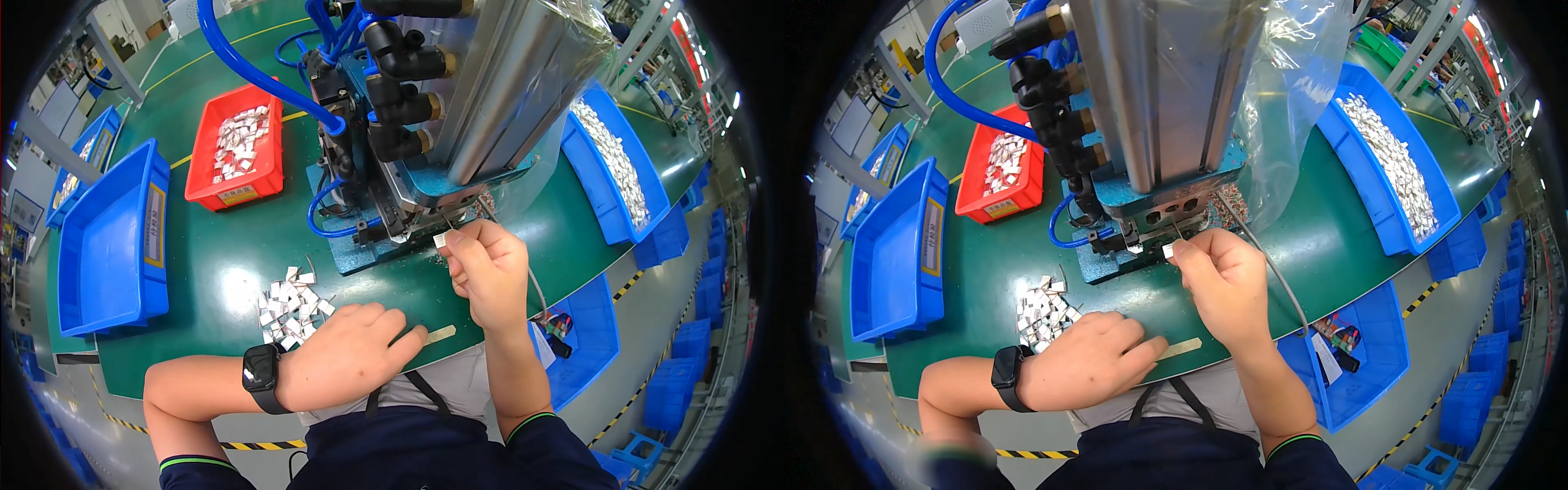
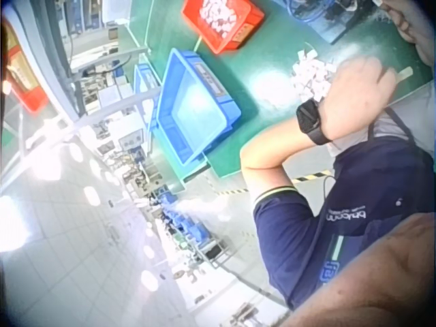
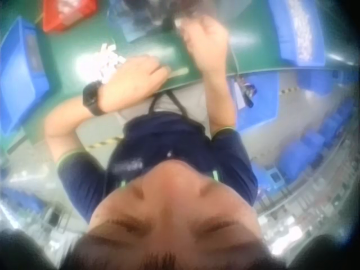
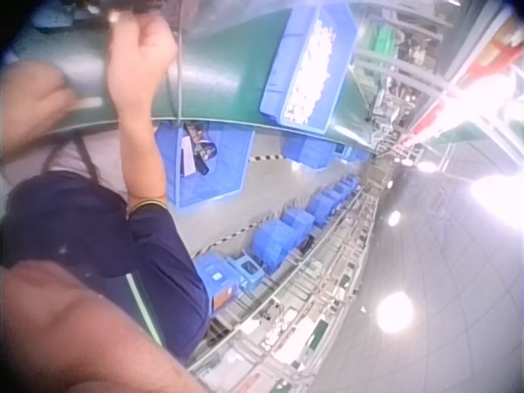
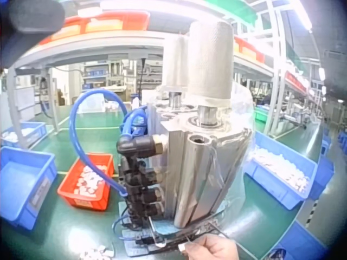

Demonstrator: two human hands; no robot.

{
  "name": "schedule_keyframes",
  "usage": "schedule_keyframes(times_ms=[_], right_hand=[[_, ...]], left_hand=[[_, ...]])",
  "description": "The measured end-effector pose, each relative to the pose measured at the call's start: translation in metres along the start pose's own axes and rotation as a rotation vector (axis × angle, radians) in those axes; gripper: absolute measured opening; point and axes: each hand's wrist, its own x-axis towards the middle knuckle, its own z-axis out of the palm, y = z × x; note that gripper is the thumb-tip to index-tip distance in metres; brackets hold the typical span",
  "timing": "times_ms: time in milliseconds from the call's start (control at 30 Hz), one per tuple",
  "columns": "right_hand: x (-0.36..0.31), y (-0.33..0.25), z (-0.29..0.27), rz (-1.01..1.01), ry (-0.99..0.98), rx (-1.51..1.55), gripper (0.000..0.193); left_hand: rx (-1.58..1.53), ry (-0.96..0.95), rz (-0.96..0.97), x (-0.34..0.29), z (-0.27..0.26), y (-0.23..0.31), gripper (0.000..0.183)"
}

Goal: The person picks small white rectangular components from a pile on a green table and inserts them into a machine fixture. After the machine processes the item, the person removes the finished component and places it into a blue bin. The person repeats this cycle of picking, inserting, and binning throughout the video.

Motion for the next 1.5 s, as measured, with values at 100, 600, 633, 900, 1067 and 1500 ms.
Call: schedule_keyframes(times_ms=[100, 600, 633, 900, 1067, 1500], right_hand=[[0.001, 0.003, 0.002, -0.017, 0.013, 0.018, 0.015], [0.004, 0.002, 0.008, 0.042, 0.004, 0.027, 0.019], [0.004, 0.003, 0.007, 0.045, -0.022, 0.037, 0.021], [-0.001, 0.006, -0.004, 0.054, -0.068, 0.039, 0.014], [-0.002, 0.008, -0.005, 0.036, -0.096, 0.054, 0.013], [0.0, 0.007, -0.008, 0.152, -0.155, 0.218, 0.012]], left_hand=[[0.016, -0.001, 0.009, 0.0, 0.001, 0.0, 0.032], [0.061, -0.075, 0.001, 0.0, -0.005, 0.003, 0.032], [0.072, -0.094, 0.0, 0.0, -0.006, 0.004, 0.031], [0.501, -0.246, -0.461, -0.007, -0.052, 0.013, 0.02], [0.551, -0.3, -0.555, -0.007, -0.055, -0.006, 0.029], [0.606, -0.21, -0.469, -0.004, -0.05, -0.011, 0.025]])
